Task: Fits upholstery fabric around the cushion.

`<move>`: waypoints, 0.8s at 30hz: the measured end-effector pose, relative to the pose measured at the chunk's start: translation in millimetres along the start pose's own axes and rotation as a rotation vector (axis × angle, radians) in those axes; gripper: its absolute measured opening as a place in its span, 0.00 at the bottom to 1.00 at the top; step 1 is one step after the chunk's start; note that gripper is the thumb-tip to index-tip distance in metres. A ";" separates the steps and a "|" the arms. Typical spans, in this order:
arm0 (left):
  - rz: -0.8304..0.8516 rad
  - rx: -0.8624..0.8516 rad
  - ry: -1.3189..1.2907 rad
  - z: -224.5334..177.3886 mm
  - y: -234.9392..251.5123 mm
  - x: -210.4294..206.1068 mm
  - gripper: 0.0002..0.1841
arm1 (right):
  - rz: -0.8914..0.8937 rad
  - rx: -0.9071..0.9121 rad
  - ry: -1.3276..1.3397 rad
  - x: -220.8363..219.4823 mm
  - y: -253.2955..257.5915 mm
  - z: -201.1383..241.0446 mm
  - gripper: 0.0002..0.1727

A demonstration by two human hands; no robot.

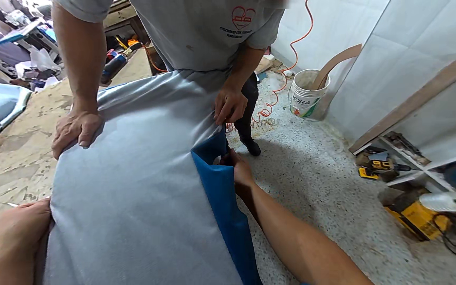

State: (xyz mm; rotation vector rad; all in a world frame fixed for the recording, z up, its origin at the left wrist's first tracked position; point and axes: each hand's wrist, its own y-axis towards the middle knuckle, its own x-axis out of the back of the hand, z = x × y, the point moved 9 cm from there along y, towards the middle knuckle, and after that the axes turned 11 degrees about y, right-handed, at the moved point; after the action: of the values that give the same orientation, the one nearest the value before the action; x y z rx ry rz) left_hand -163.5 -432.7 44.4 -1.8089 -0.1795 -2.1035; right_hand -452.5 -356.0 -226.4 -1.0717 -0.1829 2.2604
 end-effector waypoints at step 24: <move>-0.071 -0.063 -0.355 59.9 132.4 -47.9 0.24 | -0.055 0.465 -0.630 -39.4 -37.1 121.5 0.13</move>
State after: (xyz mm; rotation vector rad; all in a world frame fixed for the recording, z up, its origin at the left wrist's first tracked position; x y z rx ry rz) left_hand -56.0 -527.1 -10.0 -2.2338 -0.2726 -1.8337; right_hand -505.7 -333.5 -106.7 -0.1016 0.0599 2.3560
